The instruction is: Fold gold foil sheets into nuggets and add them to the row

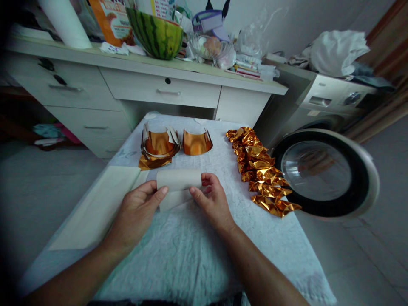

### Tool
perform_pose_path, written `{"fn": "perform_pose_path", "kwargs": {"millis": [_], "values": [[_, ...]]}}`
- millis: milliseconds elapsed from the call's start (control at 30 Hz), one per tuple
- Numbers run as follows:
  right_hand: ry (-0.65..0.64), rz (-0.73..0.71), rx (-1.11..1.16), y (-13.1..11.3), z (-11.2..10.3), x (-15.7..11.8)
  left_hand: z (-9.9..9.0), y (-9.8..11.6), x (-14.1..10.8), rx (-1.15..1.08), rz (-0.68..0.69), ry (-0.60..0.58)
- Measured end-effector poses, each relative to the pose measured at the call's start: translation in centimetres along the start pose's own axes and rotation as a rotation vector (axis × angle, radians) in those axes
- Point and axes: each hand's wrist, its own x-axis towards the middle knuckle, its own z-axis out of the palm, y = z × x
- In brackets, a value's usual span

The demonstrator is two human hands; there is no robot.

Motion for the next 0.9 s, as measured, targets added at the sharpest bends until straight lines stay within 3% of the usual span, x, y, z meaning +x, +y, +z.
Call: {"fn": "perform_pose_path", "kwargs": {"millis": [167, 333, 467, 600, 767, 900], "values": [[-0.018, 0.069, 0.179, -0.2, 0.3, 0.0, 0.1, -0.5, 0.2, -0.115, -0.016, -0.029], [-0.018, 0.074, 0.16, 0.0, 0.4, 0.1, 0.2, -1.0, 0.4, -0.149, -0.037, -0.021], [0.076, 0.038, -0.231, 0.2, 0.4, 0.1, 0.1, -1.4, 0.5, 0.122, 0.032, 0.034], [0.12, -0.053, -0.67, 0.3, 0.4, 0.0, -0.2, -1.5, 0.5, 0.526, 0.132, -0.031], [0.059, -0.143, -0.873, 0.5, 0.3, 0.0, -0.3, -1.1, 0.6, 0.905, 0.284, -0.116], [0.014, -0.17, -0.943, 0.5, 0.2, 0.1, -0.3, -1.0, 0.5, 1.092, 0.345, -0.109]]}}
